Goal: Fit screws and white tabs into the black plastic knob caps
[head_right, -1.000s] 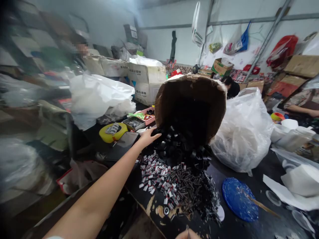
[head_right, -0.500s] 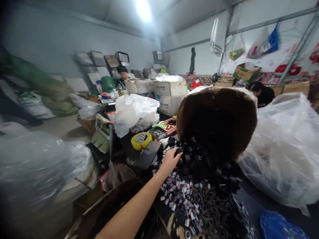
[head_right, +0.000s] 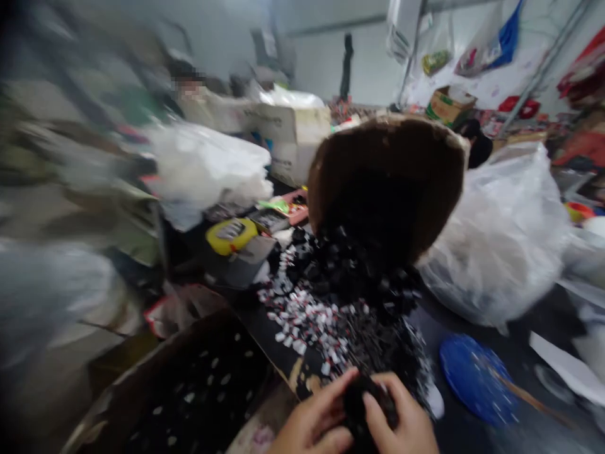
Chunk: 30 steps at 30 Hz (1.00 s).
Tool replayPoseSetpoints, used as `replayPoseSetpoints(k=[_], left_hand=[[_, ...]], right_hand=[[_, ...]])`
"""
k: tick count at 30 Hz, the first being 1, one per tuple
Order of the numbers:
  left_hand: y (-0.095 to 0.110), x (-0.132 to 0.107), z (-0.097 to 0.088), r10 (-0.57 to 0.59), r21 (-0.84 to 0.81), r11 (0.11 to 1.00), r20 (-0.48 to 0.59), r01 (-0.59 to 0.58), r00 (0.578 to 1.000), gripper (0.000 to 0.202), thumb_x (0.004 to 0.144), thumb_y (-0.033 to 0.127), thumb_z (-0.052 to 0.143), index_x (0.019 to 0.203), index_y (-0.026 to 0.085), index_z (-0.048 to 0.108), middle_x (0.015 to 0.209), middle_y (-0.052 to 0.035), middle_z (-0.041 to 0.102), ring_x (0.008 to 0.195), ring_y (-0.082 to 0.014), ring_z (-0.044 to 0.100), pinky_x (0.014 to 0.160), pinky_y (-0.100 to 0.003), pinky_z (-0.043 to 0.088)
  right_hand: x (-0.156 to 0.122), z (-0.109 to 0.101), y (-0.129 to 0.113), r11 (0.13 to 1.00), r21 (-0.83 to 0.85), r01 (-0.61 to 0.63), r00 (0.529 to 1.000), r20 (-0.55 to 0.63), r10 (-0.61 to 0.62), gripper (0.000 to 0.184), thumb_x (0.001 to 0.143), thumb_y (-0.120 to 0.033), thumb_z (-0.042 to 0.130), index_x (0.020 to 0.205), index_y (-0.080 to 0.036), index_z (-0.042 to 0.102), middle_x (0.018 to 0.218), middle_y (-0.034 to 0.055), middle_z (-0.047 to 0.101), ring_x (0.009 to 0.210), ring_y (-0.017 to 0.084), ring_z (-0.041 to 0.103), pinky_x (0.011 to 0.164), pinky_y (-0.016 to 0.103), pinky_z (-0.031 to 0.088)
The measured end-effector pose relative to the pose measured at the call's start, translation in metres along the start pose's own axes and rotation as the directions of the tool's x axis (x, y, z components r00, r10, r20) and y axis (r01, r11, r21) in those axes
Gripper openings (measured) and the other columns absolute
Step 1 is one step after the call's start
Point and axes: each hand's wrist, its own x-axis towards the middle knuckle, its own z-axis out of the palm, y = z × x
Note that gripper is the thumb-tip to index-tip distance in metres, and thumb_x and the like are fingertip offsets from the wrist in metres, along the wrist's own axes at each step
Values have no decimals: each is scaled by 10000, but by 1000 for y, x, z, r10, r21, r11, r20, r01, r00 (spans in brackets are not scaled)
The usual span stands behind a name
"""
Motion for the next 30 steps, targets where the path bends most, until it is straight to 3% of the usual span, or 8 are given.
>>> replayPoseSetpoints(k=[2,4,8,11,16,18,23,30], left_hand=[[4,-4,4,-192,-189,968,-135,165,972,448,866,432,643,1292,292,645,1351,-101,647,1212,-307,612,935,-427,551],[7,-5,1,-280,-249,939,-150,238,948,287,840,411,676,1080,269,740,1186,-102,731,1045,-298,692,766,-378,605],[4,-10,-17,-295,-231,936,-104,266,950,326,809,367,723,1127,298,719,1126,-85,744,1066,-286,679,762,-327,591],[5,-14,-27,-299,-223,943,-247,246,922,306,803,404,728,1085,285,729,1096,-73,736,1053,-284,678,804,-332,589],[14,-3,-29,-439,-523,833,-428,180,790,356,727,376,810,1032,249,677,962,-34,734,814,-222,719,740,-323,615],[16,2,-27,-446,-576,807,-448,132,775,369,701,344,834,1021,240,682,1002,-37,738,859,-212,715,773,-297,610],[21,14,-24,-425,-636,769,-437,62,793,347,716,321,820,1036,229,721,1125,-59,733,1047,-231,670,894,-301,578],[23,21,-17,-407,-617,781,-391,93,826,349,683,343,845,998,238,738,1064,-44,737,1009,-259,683,850,-346,609]], right_hand=[[-7,-3,-14,985,-159,63,996,72,-52,179,845,-362,582,877,-213,677,817,35,701,757,201,639,698,275,473],[-8,-3,-24,966,-238,95,984,172,-54,141,857,-250,564,920,-207,683,861,22,698,767,170,622,702,256,446],[-1,0,-28,965,-244,94,947,321,-11,87,854,-243,647,915,-203,695,806,-19,676,725,130,595,659,221,418],[17,9,-25,927,-332,175,964,250,-92,108,913,-290,635,962,-218,698,906,-4,707,844,150,629,763,256,416],[54,34,-26,522,-809,272,959,186,-212,116,942,-228,558,964,-188,665,941,67,694,871,234,636,847,402,344],[61,40,-26,455,-848,272,959,199,-202,112,932,-216,547,925,-165,646,924,86,686,849,251,634,836,420,337],[59,36,-25,478,-838,262,962,189,-197,94,934,-234,546,917,-178,619,932,56,683,864,222,627,824,382,333],[32,28,-21,738,-615,276,961,179,-210,40,895,-204,628,935,-203,626,921,-2,681,836,165,596,790,303,340]])
